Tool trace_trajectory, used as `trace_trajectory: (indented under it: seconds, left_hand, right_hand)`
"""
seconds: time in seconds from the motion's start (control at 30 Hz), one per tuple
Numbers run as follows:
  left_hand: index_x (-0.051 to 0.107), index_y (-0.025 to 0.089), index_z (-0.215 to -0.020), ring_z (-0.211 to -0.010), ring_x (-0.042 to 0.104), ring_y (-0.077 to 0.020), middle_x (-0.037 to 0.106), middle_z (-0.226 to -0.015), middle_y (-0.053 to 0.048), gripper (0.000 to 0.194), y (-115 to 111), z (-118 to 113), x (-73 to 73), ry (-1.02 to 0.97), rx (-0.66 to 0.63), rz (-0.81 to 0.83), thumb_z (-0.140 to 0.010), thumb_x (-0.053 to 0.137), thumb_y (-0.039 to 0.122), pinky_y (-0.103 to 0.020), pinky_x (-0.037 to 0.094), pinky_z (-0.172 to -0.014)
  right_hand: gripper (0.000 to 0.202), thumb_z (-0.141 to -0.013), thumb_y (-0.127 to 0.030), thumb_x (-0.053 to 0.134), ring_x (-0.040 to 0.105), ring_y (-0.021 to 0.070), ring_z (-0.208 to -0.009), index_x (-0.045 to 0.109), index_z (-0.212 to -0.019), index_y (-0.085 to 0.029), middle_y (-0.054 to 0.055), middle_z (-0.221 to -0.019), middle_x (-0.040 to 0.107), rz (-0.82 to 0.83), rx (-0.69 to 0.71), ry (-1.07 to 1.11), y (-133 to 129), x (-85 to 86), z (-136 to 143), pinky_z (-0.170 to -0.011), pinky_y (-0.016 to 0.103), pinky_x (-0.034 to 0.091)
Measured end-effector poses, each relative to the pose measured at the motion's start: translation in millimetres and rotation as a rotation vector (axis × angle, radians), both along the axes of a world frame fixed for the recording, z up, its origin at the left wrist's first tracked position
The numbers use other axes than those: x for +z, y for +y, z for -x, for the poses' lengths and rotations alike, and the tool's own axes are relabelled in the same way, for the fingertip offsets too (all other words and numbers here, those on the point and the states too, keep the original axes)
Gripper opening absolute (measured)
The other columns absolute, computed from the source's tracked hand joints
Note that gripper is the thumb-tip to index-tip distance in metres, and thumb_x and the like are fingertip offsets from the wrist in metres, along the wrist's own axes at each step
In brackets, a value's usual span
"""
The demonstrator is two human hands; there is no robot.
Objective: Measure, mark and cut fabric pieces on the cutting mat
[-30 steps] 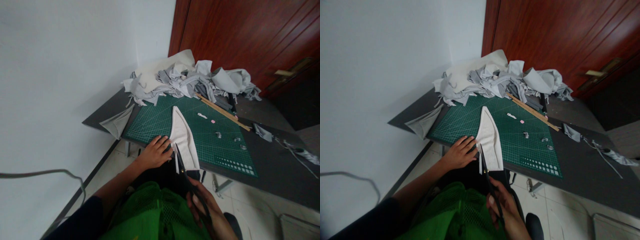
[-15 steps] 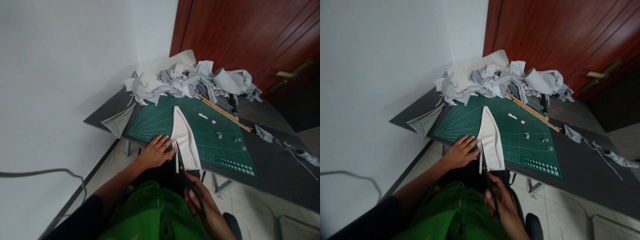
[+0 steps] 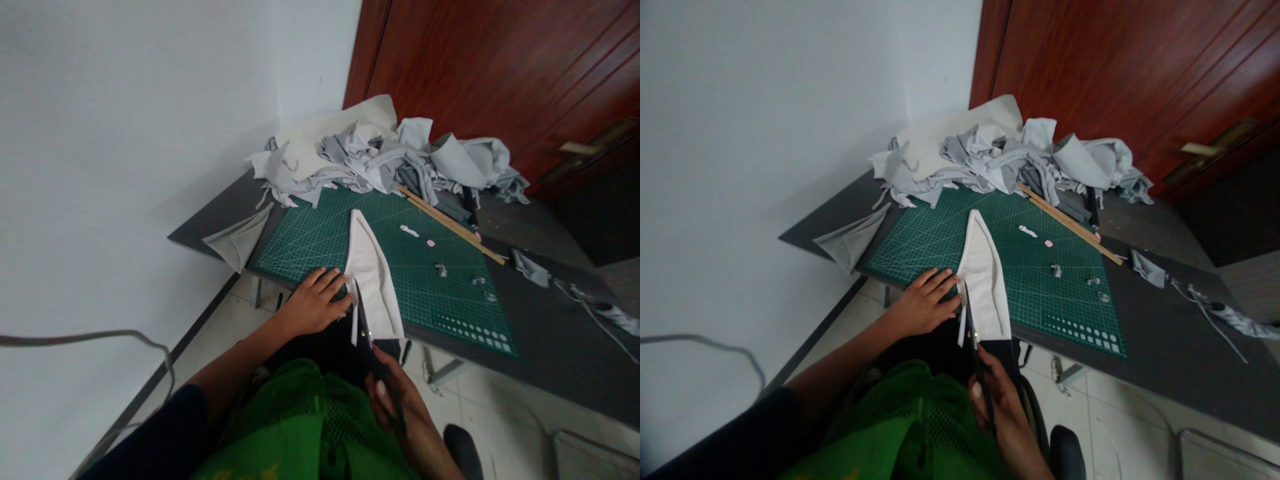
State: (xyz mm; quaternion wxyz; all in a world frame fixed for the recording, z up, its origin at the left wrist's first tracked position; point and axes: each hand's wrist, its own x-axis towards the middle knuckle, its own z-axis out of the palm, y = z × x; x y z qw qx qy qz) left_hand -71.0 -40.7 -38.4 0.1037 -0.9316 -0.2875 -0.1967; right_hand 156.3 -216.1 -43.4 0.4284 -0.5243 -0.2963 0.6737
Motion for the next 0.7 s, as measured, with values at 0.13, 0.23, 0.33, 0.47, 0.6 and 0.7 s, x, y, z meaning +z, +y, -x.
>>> trace_trajectory:
  seconds: [0.13, 0.23, 0.33, 0.47, 0.6, 0.7]
  left_hand:
    - [0.065, 0.025, -0.130, -0.142, 0.048, -0.0340, 0.056, -0.151, -0.012, 0.038, 1.1, 1.5, -1.1, 0.017, -0.005, -0.036, -0.098, 0.064, 0.044, -0.056, 0.036, -0.119]
    - [0.066, 0.024, -0.130, -0.144, 0.046, -0.0319, 0.057, -0.151, -0.009, 0.036, 1.9, 2.8, -2.4, 0.005, -0.035, -0.081, -0.101, 0.060, 0.043, -0.056, 0.033, -0.122]
    - [0.066, 0.022, -0.130, -0.138, 0.052, -0.0275, 0.062, -0.146, -0.007, 0.035, 2.7, 2.9, -4.7, -0.015, -0.057, -0.097, -0.102, 0.058, 0.042, -0.051, 0.036, -0.121]
    - [0.065, 0.022, -0.132, -0.134, 0.056, -0.0267, 0.065, -0.141, -0.008, 0.038, 3.6, 2.0, -7.2, -0.031, -0.062, -0.071, -0.100, 0.062, 0.042, -0.047, 0.041, -0.116]
    - [0.067, 0.021, -0.129, -0.133, 0.056, -0.0282, 0.064, -0.142, -0.009, 0.036, 3.5, 2.0, -6.5, -0.044, -0.074, -0.074, -0.100, 0.062, 0.041, -0.048, 0.042, -0.116]
    - [0.068, 0.020, -0.127, -0.133, 0.057, -0.0278, 0.064, -0.142, -0.009, 0.034, 3.1, 2.4, -5.1, -0.058, -0.076, -0.063, -0.100, 0.062, 0.040, -0.048, 0.042, -0.116]
  right_hand:
    - [0.073, -0.084, -0.061, 0.075, 0.040, 0.0081, -0.052, 0.052, -0.146, -0.029, -0.002, -0.080, 0.058, -0.010, 0.028, -0.070, -0.8, 1.1, 2.4, -0.047, 0.022, 0.031]
    - [0.074, -0.084, -0.061, 0.076, 0.042, 0.0083, -0.053, 0.052, -0.146, -0.030, -0.002, -0.081, 0.059, 0.013, 0.011, -0.063, -2.2, 5.1, 5.7, -0.047, 0.021, 0.032]
    - [0.076, -0.084, -0.062, 0.076, 0.041, 0.0081, -0.051, 0.050, -0.147, -0.028, -0.002, -0.079, 0.059, 0.016, 0.000, -0.062, -4.0, 8.5, 8.3, -0.045, 0.021, 0.031]
    - [0.074, -0.087, -0.061, 0.072, 0.040, 0.0078, -0.051, 0.049, -0.148, -0.027, -0.003, -0.077, 0.056, 0.014, 0.002, -0.060, -6.3, 11.2, 9.3, -0.044, 0.020, 0.029]
    - [0.068, -0.088, -0.059, 0.072, 0.038, 0.0076, -0.051, 0.050, -0.145, -0.029, -0.005, -0.074, 0.052, 0.030, -0.013, -0.046, -8.3, 11.3, 9.4, -0.045, 0.019, 0.031]
    - [0.067, -0.089, -0.058, 0.072, 0.040, 0.0081, -0.052, 0.050, -0.146, -0.030, -0.005, -0.073, 0.052, 0.032, -0.006, -0.071, -8.8, 11.9, 9.7, -0.045, 0.019, 0.032]
